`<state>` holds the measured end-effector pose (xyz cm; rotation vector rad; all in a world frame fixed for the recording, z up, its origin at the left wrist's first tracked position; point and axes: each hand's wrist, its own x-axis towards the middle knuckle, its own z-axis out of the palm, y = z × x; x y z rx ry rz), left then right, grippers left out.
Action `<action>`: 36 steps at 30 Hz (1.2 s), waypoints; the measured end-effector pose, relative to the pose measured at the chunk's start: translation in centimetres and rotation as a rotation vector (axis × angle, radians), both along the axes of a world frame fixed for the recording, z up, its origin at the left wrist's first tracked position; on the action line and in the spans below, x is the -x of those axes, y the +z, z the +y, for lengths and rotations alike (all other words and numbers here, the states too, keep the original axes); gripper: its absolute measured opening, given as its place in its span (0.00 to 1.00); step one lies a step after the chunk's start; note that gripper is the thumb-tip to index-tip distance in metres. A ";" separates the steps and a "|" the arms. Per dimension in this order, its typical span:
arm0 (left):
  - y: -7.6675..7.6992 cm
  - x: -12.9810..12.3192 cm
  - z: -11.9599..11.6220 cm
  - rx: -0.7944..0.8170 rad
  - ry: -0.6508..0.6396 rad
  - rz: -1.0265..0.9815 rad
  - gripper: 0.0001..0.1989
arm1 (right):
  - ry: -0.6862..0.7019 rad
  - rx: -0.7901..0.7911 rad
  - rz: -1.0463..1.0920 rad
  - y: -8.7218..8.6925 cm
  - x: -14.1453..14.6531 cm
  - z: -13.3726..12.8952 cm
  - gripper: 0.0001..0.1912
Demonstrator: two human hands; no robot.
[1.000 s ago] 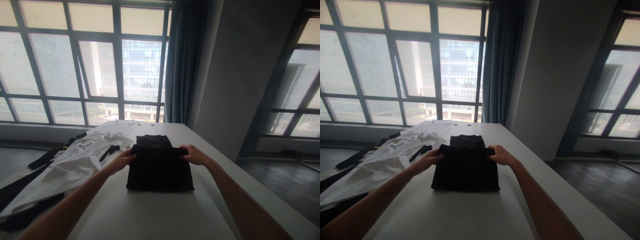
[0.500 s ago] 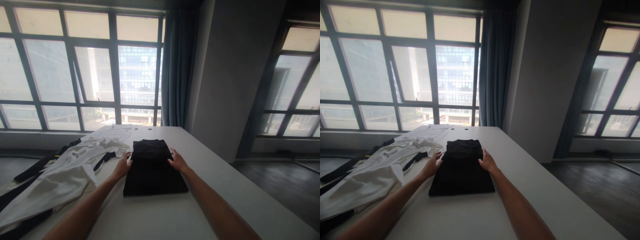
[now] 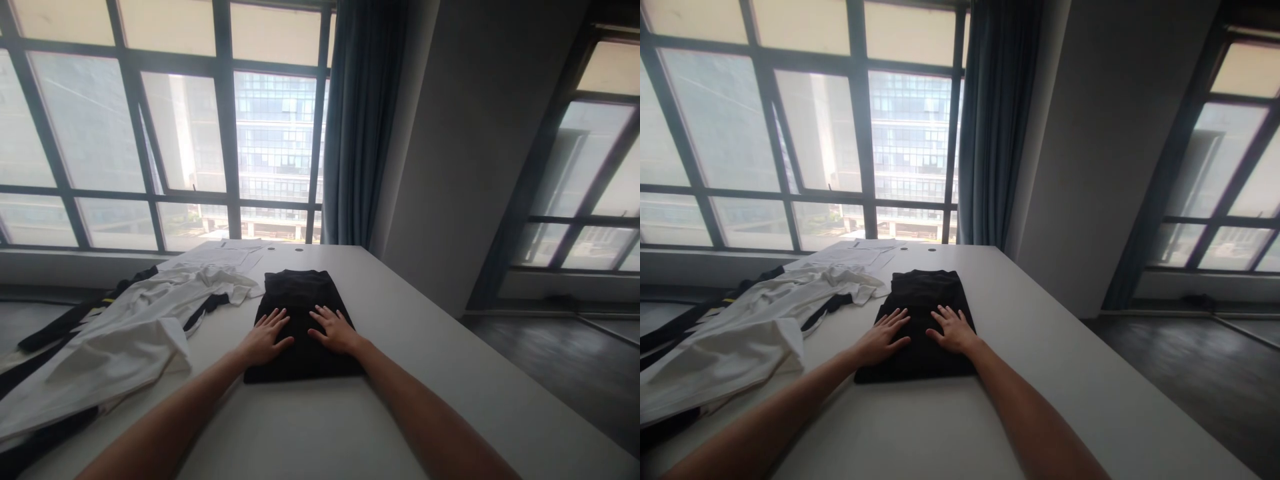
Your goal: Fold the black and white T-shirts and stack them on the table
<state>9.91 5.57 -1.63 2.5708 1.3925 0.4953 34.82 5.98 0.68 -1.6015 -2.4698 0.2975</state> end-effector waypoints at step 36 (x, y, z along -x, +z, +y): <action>0.2 3.2 1.6 0.110 0.218 0.070 0.35 | -0.205 0.109 -0.096 -1.3 -2.5 1.7 0.40</action>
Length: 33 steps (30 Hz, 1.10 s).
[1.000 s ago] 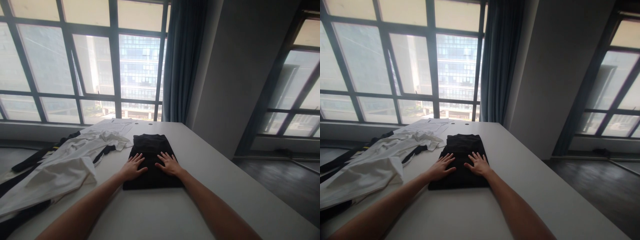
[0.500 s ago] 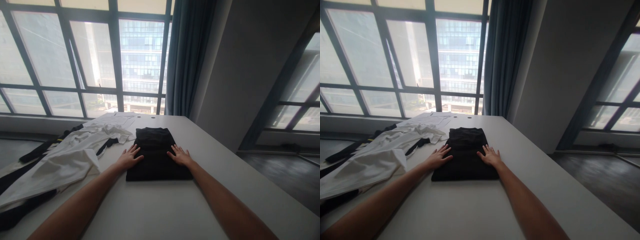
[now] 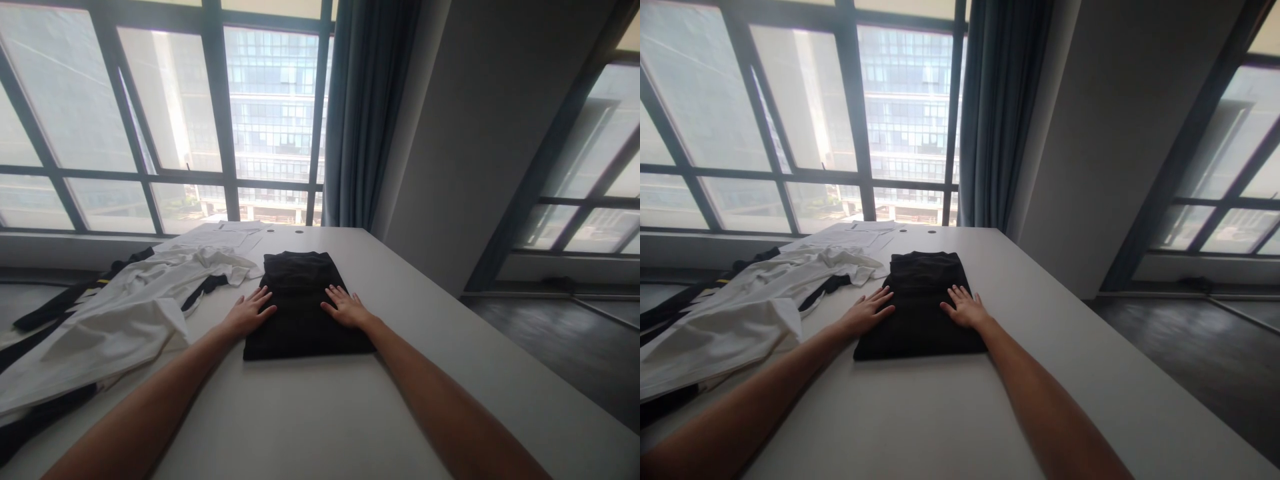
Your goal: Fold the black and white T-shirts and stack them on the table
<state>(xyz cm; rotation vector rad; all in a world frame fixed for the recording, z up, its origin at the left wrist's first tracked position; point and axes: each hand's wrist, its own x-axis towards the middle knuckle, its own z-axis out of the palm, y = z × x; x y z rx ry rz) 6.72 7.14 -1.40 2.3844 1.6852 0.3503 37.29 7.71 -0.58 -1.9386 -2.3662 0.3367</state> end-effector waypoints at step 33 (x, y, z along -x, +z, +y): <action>8.0 -1.5 -4.2 -0.045 -0.183 0.200 0.29 | 0.047 -0.112 -0.182 9.5 1.0 -4.5 0.16</action>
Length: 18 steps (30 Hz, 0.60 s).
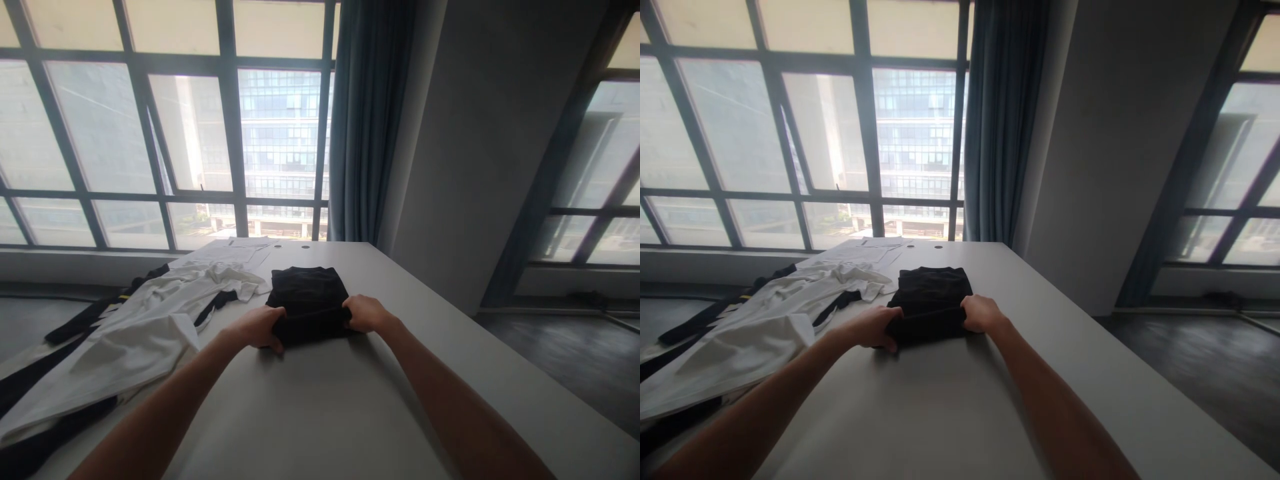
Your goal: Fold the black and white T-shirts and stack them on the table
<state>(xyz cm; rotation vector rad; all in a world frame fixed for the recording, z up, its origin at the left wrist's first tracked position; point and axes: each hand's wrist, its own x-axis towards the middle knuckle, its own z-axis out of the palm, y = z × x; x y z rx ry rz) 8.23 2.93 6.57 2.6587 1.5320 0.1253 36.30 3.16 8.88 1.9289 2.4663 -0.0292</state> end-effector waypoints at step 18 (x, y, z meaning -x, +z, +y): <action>6.5 6.5 -1.0 0.277 -0.096 -0.813 0.19 | 0.370 0.267 1.214 4.1 -6.0 -0.7 0.18</action>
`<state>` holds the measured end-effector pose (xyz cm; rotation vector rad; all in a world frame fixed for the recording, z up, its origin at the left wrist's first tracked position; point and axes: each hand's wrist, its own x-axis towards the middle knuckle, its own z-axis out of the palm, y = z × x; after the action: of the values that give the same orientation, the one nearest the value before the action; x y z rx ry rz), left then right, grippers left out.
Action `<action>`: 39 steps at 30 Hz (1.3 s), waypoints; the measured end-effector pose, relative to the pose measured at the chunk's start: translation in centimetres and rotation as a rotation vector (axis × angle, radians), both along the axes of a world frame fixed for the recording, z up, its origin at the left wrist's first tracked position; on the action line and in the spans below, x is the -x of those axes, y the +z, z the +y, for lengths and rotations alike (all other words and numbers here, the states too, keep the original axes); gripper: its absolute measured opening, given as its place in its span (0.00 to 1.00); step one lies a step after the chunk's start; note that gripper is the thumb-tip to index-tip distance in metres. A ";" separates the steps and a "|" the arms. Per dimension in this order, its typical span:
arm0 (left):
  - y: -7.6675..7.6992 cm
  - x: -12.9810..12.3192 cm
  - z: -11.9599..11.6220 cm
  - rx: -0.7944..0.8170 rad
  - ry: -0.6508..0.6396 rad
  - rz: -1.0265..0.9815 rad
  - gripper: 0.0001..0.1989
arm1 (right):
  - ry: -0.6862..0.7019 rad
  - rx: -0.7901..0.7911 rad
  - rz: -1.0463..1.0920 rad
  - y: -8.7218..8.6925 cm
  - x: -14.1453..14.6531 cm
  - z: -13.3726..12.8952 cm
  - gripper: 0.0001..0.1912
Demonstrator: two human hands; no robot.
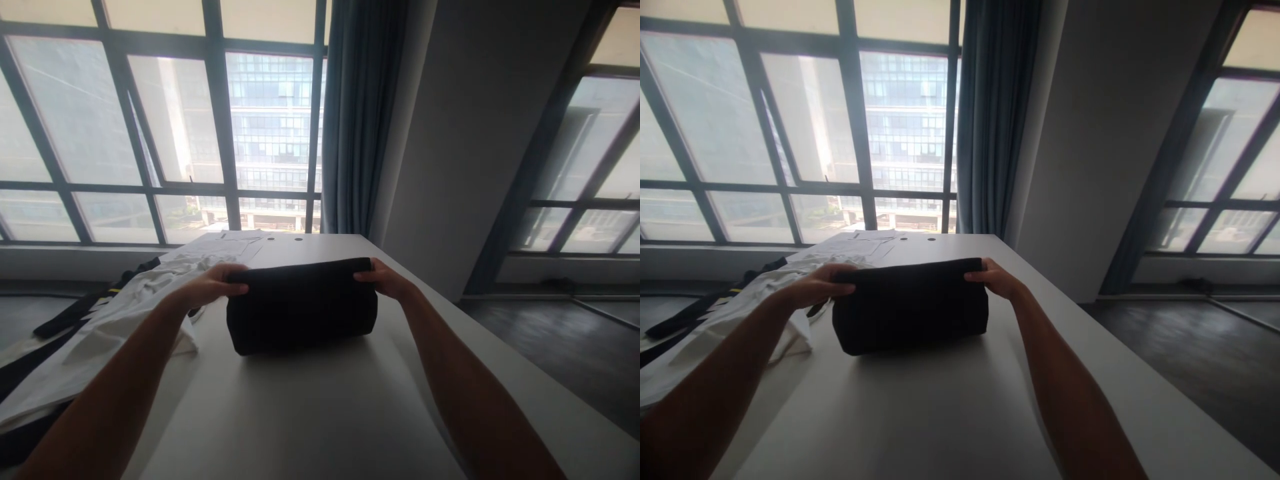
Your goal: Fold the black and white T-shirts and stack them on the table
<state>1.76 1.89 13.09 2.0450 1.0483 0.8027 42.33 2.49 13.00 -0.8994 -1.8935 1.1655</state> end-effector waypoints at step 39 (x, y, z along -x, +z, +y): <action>-11.9 -10.2 -0.2 -0.173 0.128 0.796 0.33 | -0.085 -0.024 -0.949 -9.2 6.9 2.9 0.41</action>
<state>11.91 1.65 1.17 2.5360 1.5806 0.1025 35.40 5.42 3.76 -1.6971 -2.5311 0.6846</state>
